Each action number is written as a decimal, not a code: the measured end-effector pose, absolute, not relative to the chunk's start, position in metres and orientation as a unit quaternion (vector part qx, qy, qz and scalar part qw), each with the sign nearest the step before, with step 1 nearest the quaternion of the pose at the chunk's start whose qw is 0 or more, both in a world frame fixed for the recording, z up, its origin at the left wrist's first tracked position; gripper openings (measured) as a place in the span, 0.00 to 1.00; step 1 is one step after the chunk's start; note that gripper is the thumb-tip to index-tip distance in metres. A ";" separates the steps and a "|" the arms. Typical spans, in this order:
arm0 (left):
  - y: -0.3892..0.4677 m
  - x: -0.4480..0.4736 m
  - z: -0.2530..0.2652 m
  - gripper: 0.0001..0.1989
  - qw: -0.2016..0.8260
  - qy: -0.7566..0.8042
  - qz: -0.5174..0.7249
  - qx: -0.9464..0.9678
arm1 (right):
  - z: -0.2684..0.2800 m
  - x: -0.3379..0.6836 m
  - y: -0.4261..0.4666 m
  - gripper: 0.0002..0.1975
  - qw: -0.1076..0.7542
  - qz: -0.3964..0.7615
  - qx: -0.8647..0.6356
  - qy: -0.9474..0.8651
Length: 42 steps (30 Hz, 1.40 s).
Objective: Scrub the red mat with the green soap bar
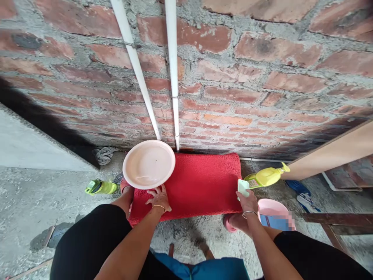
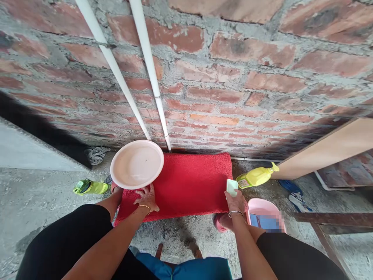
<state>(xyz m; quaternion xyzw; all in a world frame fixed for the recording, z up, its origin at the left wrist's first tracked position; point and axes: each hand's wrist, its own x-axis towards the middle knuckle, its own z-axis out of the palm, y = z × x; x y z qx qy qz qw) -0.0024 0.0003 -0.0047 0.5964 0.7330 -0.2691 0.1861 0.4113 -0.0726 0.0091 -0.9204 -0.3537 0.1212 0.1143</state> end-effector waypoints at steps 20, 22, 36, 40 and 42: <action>-0.001 -0.002 -0.008 0.68 0.189 0.726 -0.282 0.598 | 0.033 0.250 0.105 0.30 0.005 0.210 -0.797 -0.567; -0.001 -0.001 -0.007 0.68 0.190 0.726 -0.281 0.598 | 0.034 0.308 0.092 0.31 0.025 0.204 -0.850 -0.484; 0.003 0.001 0.011 0.66 0.196 0.727 -0.289 0.591 | 0.032 0.236 0.115 0.28 0.087 0.189 -0.770 -0.604; 0.004 0.003 0.011 0.65 0.209 0.726 -0.294 0.586 | 0.035 0.194 0.131 0.27 0.024 0.202 -0.702 -0.683; 0.005 0.002 0.011 0.66 0.212 0.725 -0.294 0.586 | 0.033 0.211 0.131 0.27 0.014 0.200 -0.719 -0.665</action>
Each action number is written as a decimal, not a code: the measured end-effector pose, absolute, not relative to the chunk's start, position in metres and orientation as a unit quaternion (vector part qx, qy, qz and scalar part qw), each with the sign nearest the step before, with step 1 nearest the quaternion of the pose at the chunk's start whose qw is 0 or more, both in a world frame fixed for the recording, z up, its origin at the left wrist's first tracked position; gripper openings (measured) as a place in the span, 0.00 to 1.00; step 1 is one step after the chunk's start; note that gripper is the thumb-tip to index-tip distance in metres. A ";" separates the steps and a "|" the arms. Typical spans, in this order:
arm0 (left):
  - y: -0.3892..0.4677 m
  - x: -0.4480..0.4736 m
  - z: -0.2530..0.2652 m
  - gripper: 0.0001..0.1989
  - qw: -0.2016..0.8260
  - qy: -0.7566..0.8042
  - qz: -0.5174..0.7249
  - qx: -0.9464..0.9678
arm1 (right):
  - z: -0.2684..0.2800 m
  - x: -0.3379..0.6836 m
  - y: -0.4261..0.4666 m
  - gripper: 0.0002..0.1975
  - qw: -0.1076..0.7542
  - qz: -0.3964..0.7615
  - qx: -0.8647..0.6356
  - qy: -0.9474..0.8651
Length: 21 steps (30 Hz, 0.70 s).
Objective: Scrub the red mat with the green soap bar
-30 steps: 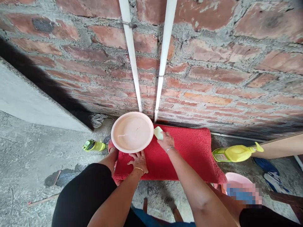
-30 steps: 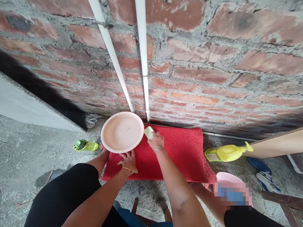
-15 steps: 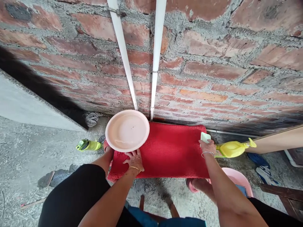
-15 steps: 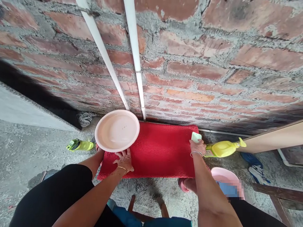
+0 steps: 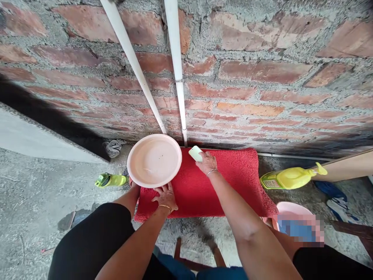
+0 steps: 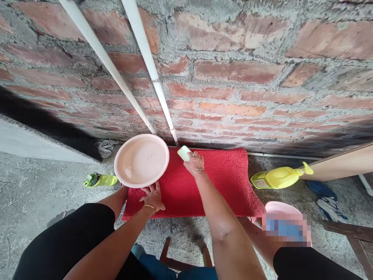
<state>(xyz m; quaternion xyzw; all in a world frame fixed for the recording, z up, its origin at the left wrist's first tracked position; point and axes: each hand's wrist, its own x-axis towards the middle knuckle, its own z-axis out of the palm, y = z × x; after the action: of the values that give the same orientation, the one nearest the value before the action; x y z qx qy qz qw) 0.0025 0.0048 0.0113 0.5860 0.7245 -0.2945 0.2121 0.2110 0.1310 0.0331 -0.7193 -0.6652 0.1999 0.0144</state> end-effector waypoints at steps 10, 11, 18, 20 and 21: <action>0.002 0.000 0.005 0.66 0.204 0.727 -0.280 0.594 | 0.037 0.434 0.042 0.34 0.030 0.153 -0.947 -0.280; 0.002 0.000 0.004 0.66 0.205 0.727 -0.278 0.594 | 0.036 0.438 0.035 0.34 0.032 0.147 -0.950 -0.273; 0.001 0.000 0.007 0.69 0.198 0.724 -0.283 0.597 | 0.026 0.295 0.039 0.28 0.074 0.166 -0.809 -0.559; 0.001 0.001 0.009 0.70 0.199 0.725 -0.282 0.596 | 0.027 0.237 0.045 0.25 0.045 0.178 -0.734 -0.654; 0.001 0.001 0.009 0.70 0.201 0.726 -0.280 0.595 | 0.028 0.213 0.048 0.24 0.032 0.180 -0.705 -0.686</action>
<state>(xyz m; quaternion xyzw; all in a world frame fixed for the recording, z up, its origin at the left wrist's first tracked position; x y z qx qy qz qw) 0.0007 0.0015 0.0088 0.5952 0.7259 -0.2801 0.2009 0.2130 0.0480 0.0276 -0.7046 -0.6858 0.1795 0.0317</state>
